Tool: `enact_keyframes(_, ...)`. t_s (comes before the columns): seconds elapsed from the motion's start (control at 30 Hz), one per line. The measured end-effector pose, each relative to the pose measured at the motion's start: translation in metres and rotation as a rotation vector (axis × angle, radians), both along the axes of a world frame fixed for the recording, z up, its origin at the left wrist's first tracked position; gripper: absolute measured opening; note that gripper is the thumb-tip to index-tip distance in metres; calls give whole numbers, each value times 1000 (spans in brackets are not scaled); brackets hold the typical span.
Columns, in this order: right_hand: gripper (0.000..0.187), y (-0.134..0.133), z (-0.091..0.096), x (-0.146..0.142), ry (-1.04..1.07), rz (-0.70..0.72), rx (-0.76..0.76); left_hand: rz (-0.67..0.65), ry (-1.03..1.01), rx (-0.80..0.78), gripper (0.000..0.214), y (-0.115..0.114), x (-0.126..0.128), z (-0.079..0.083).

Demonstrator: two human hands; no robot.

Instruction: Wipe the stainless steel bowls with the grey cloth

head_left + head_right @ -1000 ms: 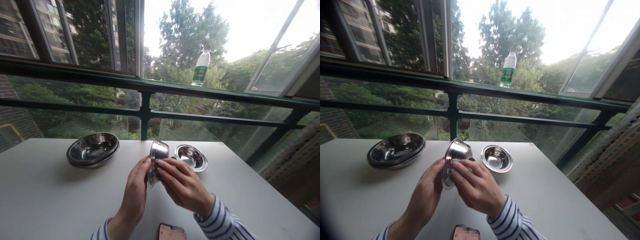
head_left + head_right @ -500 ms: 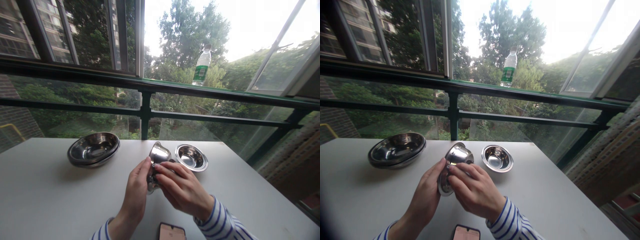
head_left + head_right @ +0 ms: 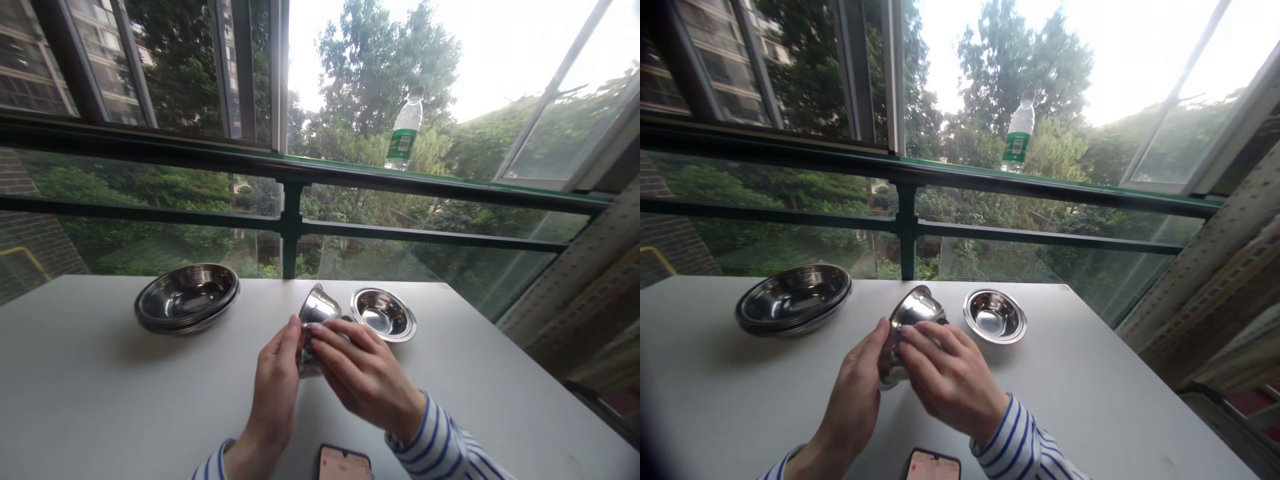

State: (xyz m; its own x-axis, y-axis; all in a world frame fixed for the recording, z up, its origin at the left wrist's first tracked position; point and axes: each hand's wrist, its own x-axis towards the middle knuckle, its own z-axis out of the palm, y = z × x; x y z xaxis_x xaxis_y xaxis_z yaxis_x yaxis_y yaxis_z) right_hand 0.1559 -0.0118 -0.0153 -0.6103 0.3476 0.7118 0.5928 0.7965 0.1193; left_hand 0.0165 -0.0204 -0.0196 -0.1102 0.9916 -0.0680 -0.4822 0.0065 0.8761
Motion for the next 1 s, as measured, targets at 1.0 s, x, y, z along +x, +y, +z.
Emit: enact_keyframes(1.0,32,4,0,6,183,57,-135,27,126,-26,39,-6,3,-4)
